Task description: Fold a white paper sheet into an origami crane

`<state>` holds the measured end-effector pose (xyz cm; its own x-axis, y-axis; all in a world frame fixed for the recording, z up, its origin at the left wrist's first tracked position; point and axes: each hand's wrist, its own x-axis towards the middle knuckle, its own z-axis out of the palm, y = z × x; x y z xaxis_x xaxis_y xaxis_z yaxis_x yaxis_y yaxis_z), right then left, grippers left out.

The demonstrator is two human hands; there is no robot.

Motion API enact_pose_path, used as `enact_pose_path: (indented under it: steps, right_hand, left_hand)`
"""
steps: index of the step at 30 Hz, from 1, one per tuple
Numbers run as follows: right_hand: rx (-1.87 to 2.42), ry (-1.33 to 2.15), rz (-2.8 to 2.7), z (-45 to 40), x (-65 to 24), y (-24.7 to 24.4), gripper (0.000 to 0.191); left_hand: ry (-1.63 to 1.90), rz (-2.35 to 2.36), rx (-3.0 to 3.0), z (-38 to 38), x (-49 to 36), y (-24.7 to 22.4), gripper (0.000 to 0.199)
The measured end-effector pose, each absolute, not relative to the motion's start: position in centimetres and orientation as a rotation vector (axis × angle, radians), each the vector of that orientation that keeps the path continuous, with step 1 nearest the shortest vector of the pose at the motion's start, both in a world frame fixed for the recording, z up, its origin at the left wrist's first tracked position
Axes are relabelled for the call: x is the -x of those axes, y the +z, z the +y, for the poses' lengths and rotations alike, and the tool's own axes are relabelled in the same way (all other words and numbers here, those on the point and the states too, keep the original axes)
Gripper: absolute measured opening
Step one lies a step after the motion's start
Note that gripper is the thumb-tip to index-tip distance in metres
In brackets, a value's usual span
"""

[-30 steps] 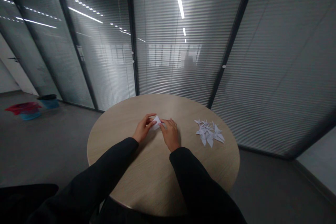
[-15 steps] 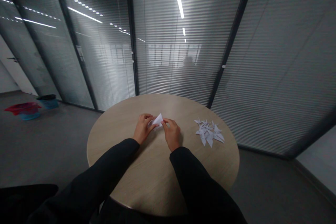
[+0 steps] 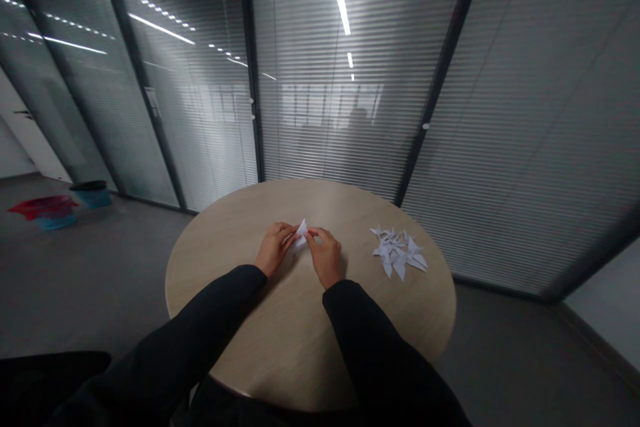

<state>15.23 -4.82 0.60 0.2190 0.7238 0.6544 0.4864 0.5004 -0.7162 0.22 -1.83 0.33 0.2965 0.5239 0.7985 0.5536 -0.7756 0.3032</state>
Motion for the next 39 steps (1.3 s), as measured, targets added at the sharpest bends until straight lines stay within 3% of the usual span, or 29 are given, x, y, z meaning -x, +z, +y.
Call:
enact_pose_path:
  steps: [11,26,39]
  right_hand:
    - [1.117,0.162,-1.475,-4.7,-15.2,0.4,0.014]
    - [1.051,-0.412,-1.656,-5.8,-14.8,1.2,0.011]
    - [1.086,-0.475,-1.770,-6.3,-14.6,1.8,0.016]
  left_hand:
    - [-1.664,-1.165,2.600,-2.6,-0.4,0.8,0.027]
    - [-1.645,-1.328,2.578,-3.4,-0.9,1.2,0.026]
    - [-1.916,-1.431,2.562,-3.6,-1.0,1.8,0.026]
